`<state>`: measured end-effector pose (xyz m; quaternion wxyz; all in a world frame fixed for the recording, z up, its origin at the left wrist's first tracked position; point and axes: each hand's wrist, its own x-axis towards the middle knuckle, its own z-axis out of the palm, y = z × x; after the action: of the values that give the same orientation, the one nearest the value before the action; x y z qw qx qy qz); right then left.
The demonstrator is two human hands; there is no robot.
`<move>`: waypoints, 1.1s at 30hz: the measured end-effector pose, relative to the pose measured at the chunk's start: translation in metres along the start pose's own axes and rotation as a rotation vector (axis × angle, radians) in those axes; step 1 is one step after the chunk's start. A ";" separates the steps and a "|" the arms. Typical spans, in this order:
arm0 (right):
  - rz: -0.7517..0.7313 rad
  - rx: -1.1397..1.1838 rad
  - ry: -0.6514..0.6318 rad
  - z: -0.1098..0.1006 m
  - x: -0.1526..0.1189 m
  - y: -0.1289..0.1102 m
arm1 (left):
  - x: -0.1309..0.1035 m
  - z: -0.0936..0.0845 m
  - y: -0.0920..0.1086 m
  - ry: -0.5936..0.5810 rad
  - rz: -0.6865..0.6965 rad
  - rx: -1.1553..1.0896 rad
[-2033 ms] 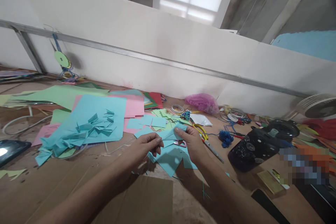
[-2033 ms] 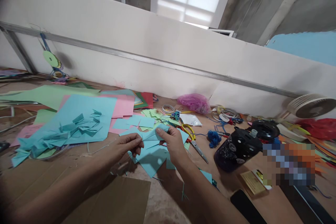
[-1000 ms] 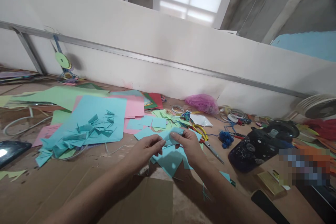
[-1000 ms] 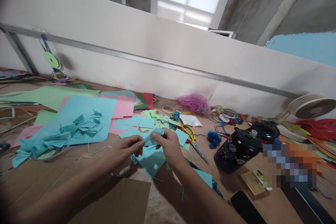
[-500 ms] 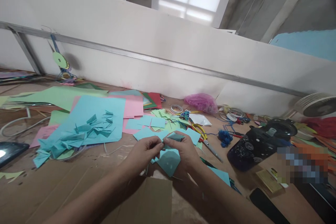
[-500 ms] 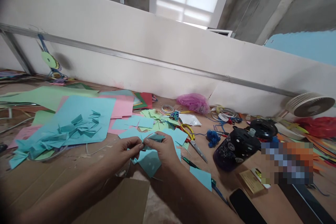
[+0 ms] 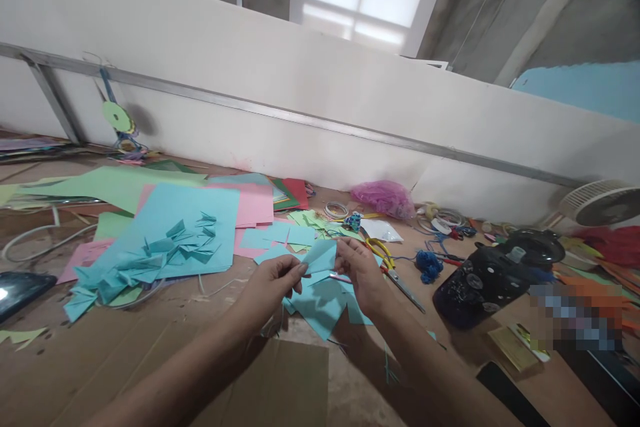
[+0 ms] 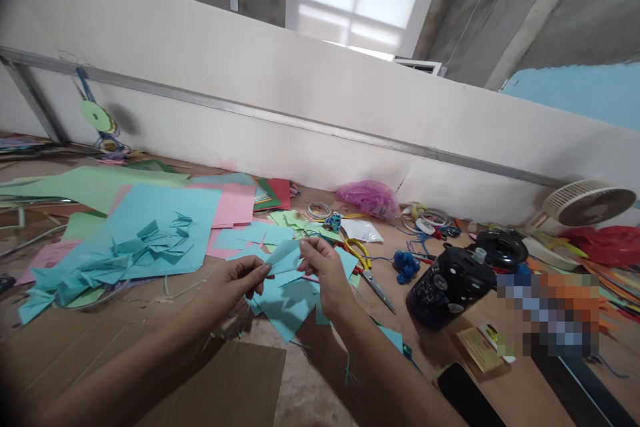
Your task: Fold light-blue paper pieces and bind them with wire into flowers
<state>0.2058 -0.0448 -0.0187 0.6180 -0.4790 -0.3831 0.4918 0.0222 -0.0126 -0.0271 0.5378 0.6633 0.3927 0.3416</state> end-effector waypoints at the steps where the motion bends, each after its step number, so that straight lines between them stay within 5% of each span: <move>1: 0.018 -0.039 -0.047 0.003 -0.002 0.002 | 0.000 0.000 0.000 0.012 -0.005 -0.013; 5: 0.005 -0.164 -0.173 0.012 -0.010 0.006 | -0.002 0.002 0.001 0.017 0.000 -0.026; 33: -0.035 -0.133 -0.024 0.003 -0.007 0.002 | -0.002 -0.004 0.002 -0.078 -0.046 -0.025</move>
<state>0.2011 -0.0510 -0.0201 0.5885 -0.5062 -0.4307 0.4603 0.0184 -0.0126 -0.0241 0.5686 0.6601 0.3823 0.3078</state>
